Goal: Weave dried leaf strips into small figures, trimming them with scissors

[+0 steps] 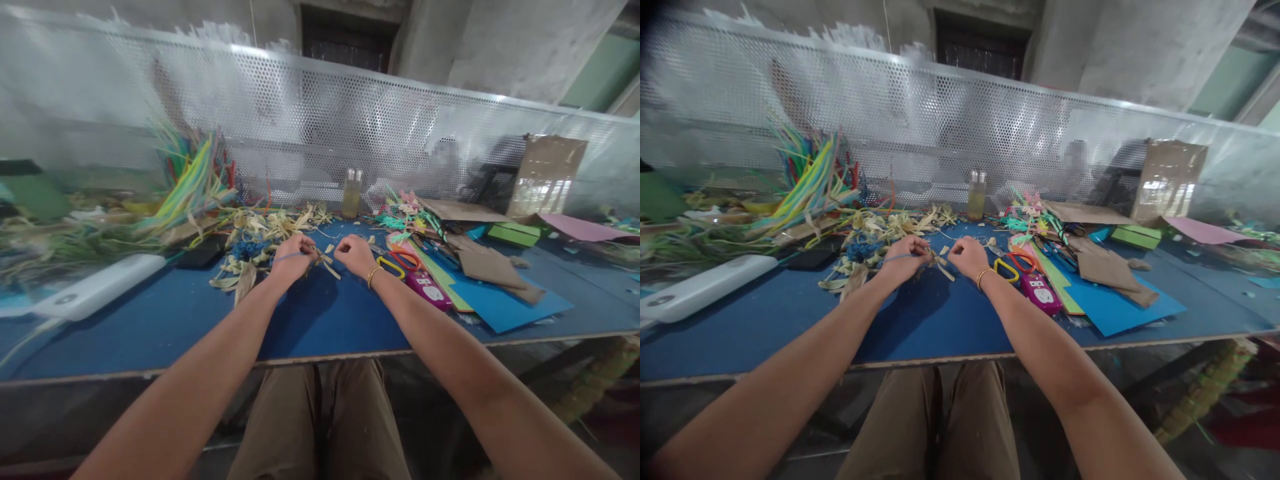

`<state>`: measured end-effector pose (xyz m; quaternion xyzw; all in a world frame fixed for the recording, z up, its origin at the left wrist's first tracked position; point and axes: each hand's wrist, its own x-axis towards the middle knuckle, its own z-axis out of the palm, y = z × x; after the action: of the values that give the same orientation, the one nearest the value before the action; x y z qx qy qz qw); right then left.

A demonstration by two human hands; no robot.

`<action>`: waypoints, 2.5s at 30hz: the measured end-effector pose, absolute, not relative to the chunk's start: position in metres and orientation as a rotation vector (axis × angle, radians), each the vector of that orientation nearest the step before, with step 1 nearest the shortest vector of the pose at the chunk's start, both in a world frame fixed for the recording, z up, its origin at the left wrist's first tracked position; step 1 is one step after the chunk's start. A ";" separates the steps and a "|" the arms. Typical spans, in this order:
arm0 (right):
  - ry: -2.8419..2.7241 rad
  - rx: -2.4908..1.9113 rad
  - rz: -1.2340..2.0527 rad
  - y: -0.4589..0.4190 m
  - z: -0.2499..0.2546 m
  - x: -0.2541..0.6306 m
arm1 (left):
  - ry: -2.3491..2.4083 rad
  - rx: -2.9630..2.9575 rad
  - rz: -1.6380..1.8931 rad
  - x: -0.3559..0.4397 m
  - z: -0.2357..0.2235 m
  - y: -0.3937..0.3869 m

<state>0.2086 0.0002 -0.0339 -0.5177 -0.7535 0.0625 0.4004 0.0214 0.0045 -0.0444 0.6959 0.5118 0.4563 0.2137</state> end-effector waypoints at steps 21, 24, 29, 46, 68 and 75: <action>-1.878 -1.123 0.257 0.006 -0.032 0.217 | 1.263 2.204 1.224 0.026 -0.033 -0.006; -1.905 -1.075 0.304 0.004 -0.032 0.213 | 1.247 2.195 1.212 0.028 -0.032 -0.007; -1.936 -1.028 0.362 -0.002 -0.029 0.208 | 1.210 2.161 1.167 0.030 -0.033 -0.006; -1.713 -1.030 0.900 -0.007 -0.035 0.193 | 1.167 1.911 1.301 0.032 -0.031 -0.006; -1.860 -0.989 0.145 -0.012 -0.023 0.197 | 0.920 1.344 1.157 0.041 -0.028 -0.015; -1.966 -0.960 0.166 -0.018 -0.020 0.194 | 1.060 1.491 1.164 0.037 -0.027 -0.014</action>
<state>0.1942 -0.0177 -0.0204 -0.3894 -0.7974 0.0673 0.4561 0.0366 -0.0145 -0.0274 0.6078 0.4320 0.4745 0.4678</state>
